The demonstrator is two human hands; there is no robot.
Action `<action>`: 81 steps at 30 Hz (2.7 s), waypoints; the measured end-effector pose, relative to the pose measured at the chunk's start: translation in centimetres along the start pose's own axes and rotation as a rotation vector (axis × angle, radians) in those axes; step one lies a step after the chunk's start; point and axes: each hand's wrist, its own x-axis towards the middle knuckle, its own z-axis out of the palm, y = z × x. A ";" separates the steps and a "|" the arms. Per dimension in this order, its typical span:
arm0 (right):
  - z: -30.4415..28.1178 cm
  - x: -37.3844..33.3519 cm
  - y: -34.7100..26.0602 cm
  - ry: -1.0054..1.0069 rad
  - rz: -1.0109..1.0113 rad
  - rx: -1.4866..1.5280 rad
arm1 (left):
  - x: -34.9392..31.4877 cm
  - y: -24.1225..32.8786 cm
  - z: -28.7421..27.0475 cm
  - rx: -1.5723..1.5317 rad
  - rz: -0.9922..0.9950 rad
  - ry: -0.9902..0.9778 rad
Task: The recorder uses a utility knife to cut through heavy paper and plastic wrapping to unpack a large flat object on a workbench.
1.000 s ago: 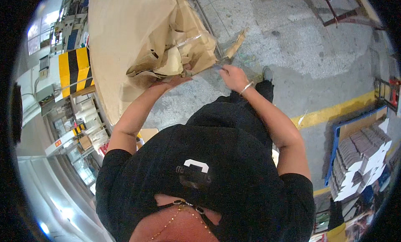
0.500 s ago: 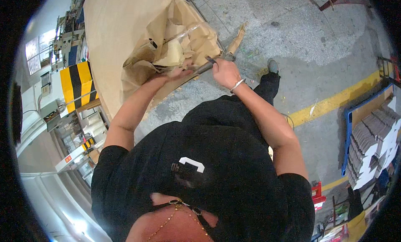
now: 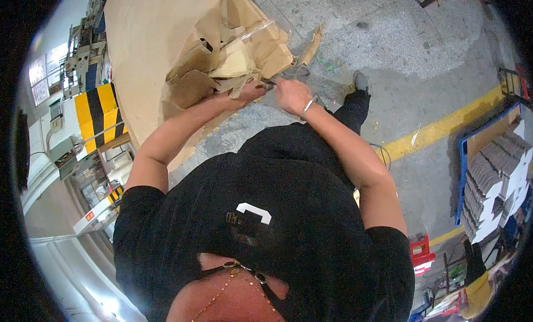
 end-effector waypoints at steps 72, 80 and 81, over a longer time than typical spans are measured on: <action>-4.1 -1.1 -1.8 0.129 -0.389 0.560 | 6.1 0.3 -15.6 0.717 0.053 0.546; -5.5 -0.9 -1.3 0.200 -0.383 0.584 | 4.2 -0.3 -16.4 0.623 0.166 0.734; -5.7 -0.9 -1.2 0.195 -0.359 0.583 | 4.3 -0.3 -16.3 0.626 0.173 0.760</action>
